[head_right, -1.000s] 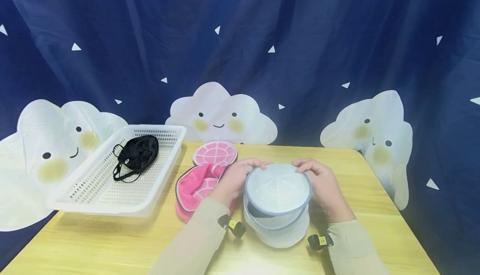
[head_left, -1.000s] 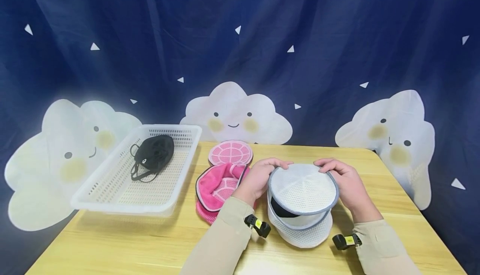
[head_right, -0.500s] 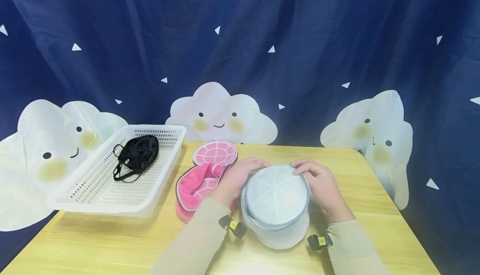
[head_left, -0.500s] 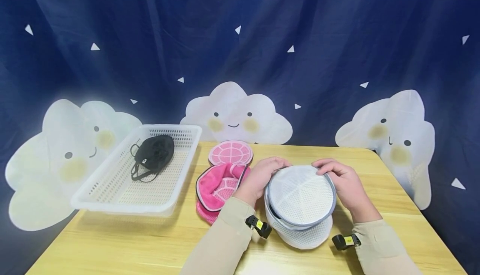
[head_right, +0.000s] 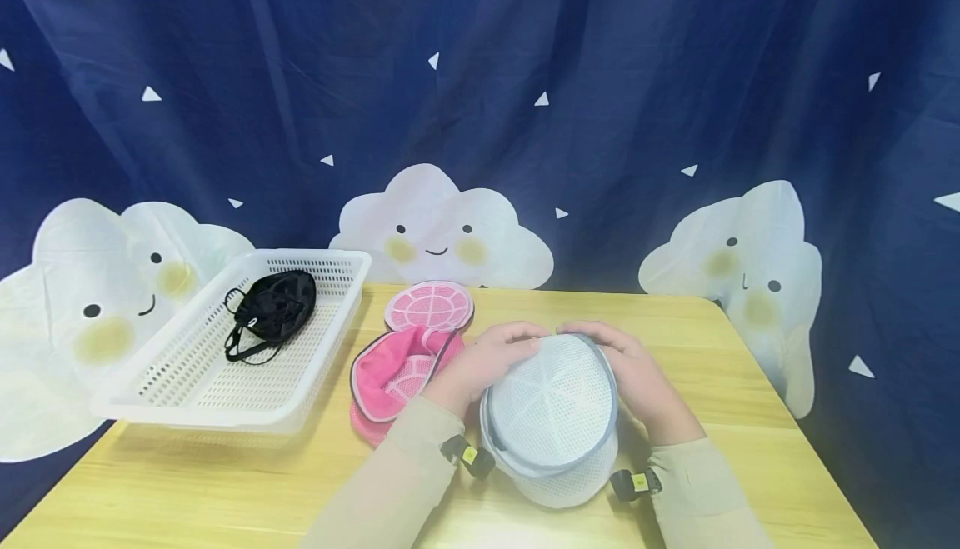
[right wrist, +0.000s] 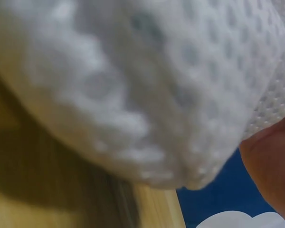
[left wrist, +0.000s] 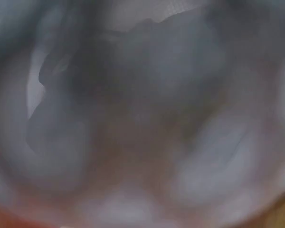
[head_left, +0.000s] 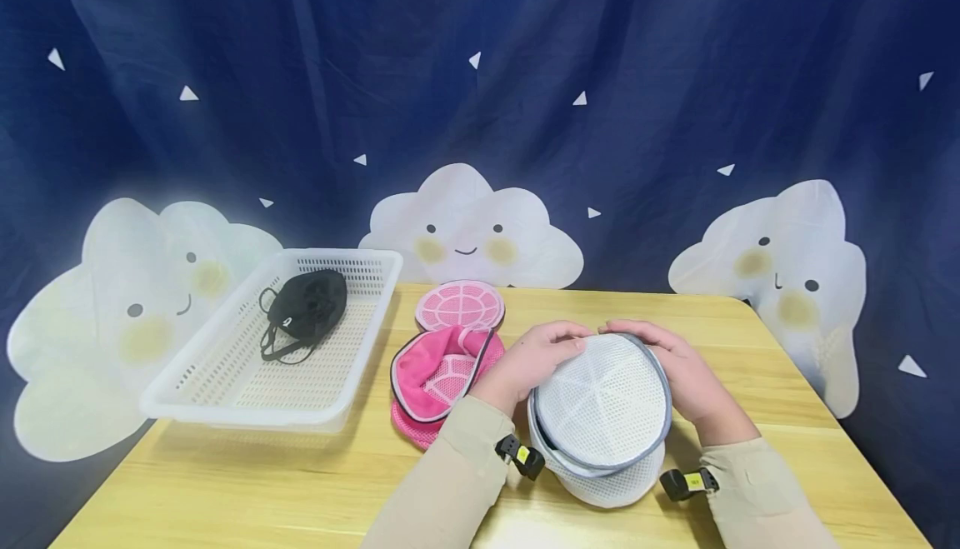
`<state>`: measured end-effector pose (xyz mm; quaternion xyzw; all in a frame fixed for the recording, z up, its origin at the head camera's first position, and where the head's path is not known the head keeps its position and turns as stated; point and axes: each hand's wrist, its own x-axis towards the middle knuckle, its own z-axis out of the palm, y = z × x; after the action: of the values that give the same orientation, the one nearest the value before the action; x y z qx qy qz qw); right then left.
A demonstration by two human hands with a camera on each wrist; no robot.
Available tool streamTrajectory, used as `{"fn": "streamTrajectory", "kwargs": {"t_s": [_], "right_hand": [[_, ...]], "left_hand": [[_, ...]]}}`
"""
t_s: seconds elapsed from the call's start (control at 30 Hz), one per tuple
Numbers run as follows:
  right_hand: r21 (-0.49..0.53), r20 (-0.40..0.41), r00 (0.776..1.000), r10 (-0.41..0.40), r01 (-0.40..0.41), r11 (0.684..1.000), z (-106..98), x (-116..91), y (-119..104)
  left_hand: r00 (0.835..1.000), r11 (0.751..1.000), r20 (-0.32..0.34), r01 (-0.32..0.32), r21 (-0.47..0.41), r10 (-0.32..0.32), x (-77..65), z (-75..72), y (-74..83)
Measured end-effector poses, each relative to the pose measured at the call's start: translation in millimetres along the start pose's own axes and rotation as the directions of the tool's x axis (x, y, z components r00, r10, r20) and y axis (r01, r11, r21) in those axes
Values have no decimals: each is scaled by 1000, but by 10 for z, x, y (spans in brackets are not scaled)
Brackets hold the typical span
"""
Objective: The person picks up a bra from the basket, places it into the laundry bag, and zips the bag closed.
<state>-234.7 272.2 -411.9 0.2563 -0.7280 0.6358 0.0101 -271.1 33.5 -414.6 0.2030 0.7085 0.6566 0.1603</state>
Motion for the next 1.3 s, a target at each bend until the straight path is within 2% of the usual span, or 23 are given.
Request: {"fn": "streamTrajectory", "kwargs": {"t_s": [0.17,0.3,0.4,0.6,0.8,0.97,1.3], "right_hand": [[104,82,993,80,-88,991,2,-1,2],[179,98,987,126,-142,973,8,5,22],[194,101,981,163,-180,964,15,9,34],[90,96,980,175,-184,979,11,-6,45],[7,97,986,134,-135,991,0,11,67],[-74,85,990,111,-104,992,-4,12,66],[-240,-97,985,145,-165,957,-7,4,-72]], "left_hand": [[1000,999,11,-4,-33,4,12,5,-7],[999,999,39,-3,-34,5,22,16,-23],[999,1000,40,-4,3,4,16,27,-31],[999,1000,33,1,29,-2,-9,38,-24],[1000,1000,9,6,26,-6,-6,48,-24],[1000,998,-19,17,68,-15,-30,68,-3],[999,993,-50,12,116,-6,-19,86,2]]}}
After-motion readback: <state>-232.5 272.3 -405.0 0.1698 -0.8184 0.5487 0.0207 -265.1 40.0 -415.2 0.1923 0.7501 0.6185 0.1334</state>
